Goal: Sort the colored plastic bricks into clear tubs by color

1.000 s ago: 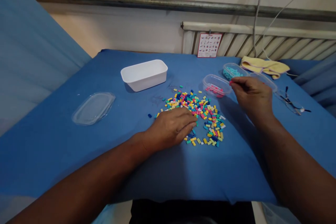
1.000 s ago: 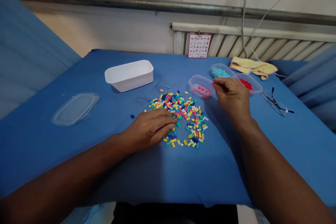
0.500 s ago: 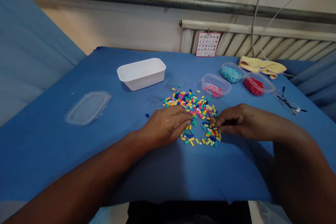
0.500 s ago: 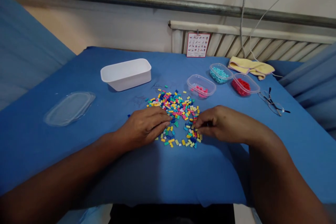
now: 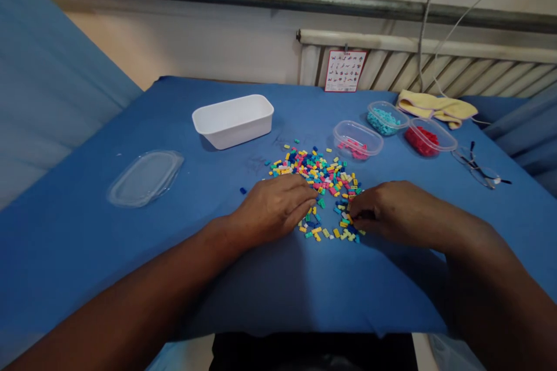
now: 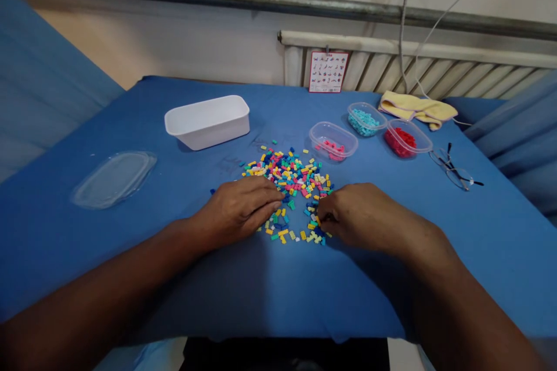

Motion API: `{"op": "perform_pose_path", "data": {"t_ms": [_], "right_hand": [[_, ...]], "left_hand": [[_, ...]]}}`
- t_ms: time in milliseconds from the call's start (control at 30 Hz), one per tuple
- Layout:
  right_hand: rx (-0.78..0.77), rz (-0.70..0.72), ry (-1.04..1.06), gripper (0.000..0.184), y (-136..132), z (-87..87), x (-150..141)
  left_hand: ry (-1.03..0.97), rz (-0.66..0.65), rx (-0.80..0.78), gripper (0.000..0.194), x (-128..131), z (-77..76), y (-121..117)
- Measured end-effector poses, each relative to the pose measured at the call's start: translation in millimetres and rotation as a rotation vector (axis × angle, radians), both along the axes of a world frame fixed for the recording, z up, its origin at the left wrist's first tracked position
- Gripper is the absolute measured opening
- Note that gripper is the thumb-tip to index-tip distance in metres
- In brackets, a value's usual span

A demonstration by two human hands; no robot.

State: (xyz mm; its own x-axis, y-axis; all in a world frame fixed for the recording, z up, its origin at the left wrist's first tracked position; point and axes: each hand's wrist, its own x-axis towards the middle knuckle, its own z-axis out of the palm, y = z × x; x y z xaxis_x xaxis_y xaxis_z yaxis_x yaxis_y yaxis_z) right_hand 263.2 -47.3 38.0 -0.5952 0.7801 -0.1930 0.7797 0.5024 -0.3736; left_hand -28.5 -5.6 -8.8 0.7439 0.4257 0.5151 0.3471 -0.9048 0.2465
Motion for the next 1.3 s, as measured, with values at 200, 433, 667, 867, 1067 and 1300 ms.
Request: {"op": "perform_pose_path", "data": {"t_ms": [200, 433, 667, 867, 1067, 1300], "right_hand": [[-0.017, -0.15, 0.244, 0.006, 6, 7.2, 18], [0.118, -0.105, 0.312, 0.012, 18, -7.1, 22], [0.147, 0.037, 0.256, 0.019, 20, -19.6, 13], [0.092, -0.052, 0.346, 0.013, 22, -19.1, 13], [0.304, -0.432, 0.647, 0.015, 32, -23.8, 24], [0.533, -0.731, 0.739, 0.027, 54, -45.9, 40]], "left_hand": [[-0.025, 0.018, 0.029, 0.017, 1, 1.4, -1], [-0.043, 0.005, 0.039, 0.017, 1, 2.2, -1], [-0.044, 0.019, 0.0, 0.018, 1, 3.7, -1], [-0.138, 0.128, -0.036, 0.019, -3, 0.5, 6], [-0.186, 0.35, -0.12, 0.022, -20, 5.2, 24], [-0.136, 0.425, -0.136, 0.021, -32, 1.7, 38]]}}
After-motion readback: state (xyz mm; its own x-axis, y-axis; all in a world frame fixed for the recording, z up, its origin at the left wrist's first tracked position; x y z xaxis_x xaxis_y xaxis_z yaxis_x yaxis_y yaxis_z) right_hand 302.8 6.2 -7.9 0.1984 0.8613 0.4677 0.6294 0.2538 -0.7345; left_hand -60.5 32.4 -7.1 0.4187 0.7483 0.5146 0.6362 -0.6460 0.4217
